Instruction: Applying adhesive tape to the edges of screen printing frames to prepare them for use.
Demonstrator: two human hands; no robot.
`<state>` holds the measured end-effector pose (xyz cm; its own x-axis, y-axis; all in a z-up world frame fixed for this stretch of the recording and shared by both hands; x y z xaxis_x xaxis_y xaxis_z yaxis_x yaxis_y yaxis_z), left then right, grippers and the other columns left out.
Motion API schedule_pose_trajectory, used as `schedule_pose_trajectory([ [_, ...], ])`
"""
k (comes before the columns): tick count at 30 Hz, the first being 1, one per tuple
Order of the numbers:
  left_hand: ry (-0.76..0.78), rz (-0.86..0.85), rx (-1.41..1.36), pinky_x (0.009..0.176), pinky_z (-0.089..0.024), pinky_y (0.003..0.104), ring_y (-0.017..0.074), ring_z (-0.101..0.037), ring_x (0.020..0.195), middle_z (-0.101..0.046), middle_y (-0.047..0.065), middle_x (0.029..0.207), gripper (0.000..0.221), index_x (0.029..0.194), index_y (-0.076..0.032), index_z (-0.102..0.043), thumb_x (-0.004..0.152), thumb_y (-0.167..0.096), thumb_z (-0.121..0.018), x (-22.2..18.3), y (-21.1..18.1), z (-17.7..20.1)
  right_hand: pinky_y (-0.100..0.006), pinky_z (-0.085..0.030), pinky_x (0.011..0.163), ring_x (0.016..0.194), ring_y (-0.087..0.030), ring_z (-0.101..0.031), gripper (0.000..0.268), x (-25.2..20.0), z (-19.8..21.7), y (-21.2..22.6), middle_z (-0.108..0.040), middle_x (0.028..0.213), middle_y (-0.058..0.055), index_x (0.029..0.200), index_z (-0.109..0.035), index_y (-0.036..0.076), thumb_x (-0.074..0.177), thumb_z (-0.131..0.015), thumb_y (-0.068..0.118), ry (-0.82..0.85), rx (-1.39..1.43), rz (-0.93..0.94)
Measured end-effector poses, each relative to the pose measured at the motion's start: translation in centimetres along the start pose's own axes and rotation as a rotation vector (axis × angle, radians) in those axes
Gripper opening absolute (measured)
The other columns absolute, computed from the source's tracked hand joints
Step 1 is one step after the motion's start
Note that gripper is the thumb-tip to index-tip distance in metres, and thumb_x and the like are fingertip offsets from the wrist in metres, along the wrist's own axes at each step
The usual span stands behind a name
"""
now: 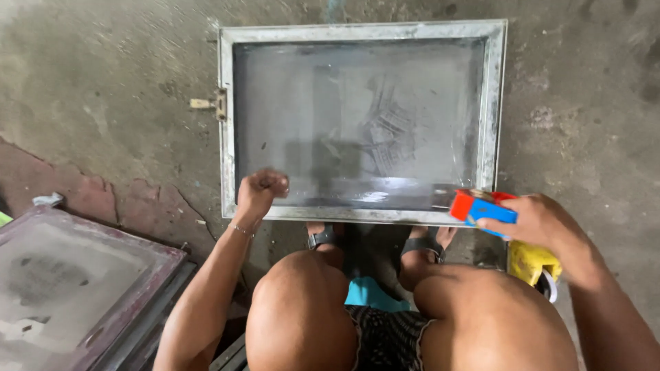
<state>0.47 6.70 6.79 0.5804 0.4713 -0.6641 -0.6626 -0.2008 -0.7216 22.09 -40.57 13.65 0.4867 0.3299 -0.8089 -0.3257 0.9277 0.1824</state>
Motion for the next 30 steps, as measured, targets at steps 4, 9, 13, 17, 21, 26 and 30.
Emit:
schedule_pose_trajectory([
  [4, -0.040, 0.041, -0.003, 0.068, -0.063, 0.035, 0.0197, -0.069, 0.068, -0.072, 0.010, 0.073, 0.009, 0.088, -0.001, -0.075, 0.086, -0.009, -0.079, -0.4, 5.4, -1.2, -0.034, -0.052, 0.072, 0.073, -0.029, -0.071, 0.046, -1.9, 1.3, 1.0, -0.076, 0.076, -0.008, 0.077, -0.069, 0.022, 0.080, -0.063, 0.067, 0.093, -0.113, -0.197],
  [9, 0.105, -0.089, 0.148, 0.071, -0.059, 0.025, 0.0128, -0.072, 0.072, -0.076, 0.005, 0.078, 0.010, 0.090, -0.007, -0.077, 0.084, -0.015, -0.079, -3.3, -3.2, -4.2, -0.040, -0.056, 0.075, 0.079, -0.031, -0.074, 0.051, -0.8, -0.9, -1.2, -0.078, 0.083, -0.007, 0.086, -0.068, 0.022, 0.086, -0.054, 0.071, -0.022, -0.218, -0.222],
  [13, 0.601, -0.748, 0.247, 0.077, -0.058, 0.026, 0.0146, -0.073, 0.084, -0.075, 0.002, 0.088, 0.003, 0.088, -0.009, -0.076, 0.091, -0.008, -0.077, -7.9, -14.7, -8.2, -0.035, -0.049, 0.061, 0.069, -0.018, -0.071, 0.059, 1.1, -3.0, -5.0, -0.075, 0.065, -0.007, 0.071, -0.080, 0.012, 0.092, -0.063, 0.064, -0.376, 0.419, -0.416],
  [17, 0.808, -1.115, 0.205, 0.071, -0.056, 0.034, 0.0233, -0.071, 0.079, -0.072, 0.007, 0.088, 0.008, 0.097, -0.007, -0.070, 0.099, -0.001, -0.065, -10.9, -19.3, -11.9, -0.035, -0.065, 0.060, 0.077, -0.011, -0.070, 0.069, 6.8, -9.4, -12.3, -0.074, 0.095, -0.003, 0.109, -0.072, 0.013, 0.076, -0.086, 0.072, -0.845, 1.272, -0.804],
  [21, 0.717, -1.082, 0.370, 0.064, -0.058, 0.029, 0.0180, -0.070, 0.075, -0.073, 0.004, 0.086, 0.005, 0.092, -0.006, -0.071, 0.096, -0.005, -0.068, -10.9, -22.5, -12.2, -0.045, -0.052, 0.072, 0.084, -0.036, -0.068, 0.074, 8.9, -12.6, -18.6, -0.071, 0.091, -0.023, 0.102, -0.076, 0.002, 0.106, -0.054, 0.073, -0.642, 0.699, -0.786],
  [26, 0.708, -0.951, 0.406, 0.061, -0.058, 0.026, 0.0143, -0.068, 0.066, -0.072, 0.004, 0.081, 0.002, 0.092, -0.007, -0.072, 0.092, -0.009, -0.072, -13.2, -23.6, -12.8, -0.057, -0.041, 0.103, 0.128, -0.050, -0.055, 0.088, 2.0, -3.3, -10.6, -0.061, 0.140, -0.031, 0.146, -0.061, 0.001, 0.100, -0.044, 0.074, -0.552, 0.170, -0.608],
  [30, 0.733, -0.854, 0.367, 0.064, -0.060, 0.030, 0.0193, -0.073, 0.071, -0.074, 0.009, 0.082, 0.004, 0.094, -0.007, -0.074, 0.090, -0.005, -0.074, -14.3, -24.8, -13.6, -0.049, -0.044, 0.109, 0.136, -0.033, -0.055, 0.072, -7.3, 6.1, 6.8, -0.061, 0.143, -0.020, 0.141, -0.057, 0.001, 0.092, -0.057, 0.054, -0.464, 0.882, 0.652],
])
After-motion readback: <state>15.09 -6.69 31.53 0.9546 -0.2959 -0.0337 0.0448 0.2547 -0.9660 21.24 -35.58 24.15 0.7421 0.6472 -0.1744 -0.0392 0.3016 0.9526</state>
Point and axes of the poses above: each hand's wrist, its own x-axis towards the middle knuckle, its own z-axis out of the back of the hand, y = z × x, the point moved 2 cm from there along x, towards the middle knuckle
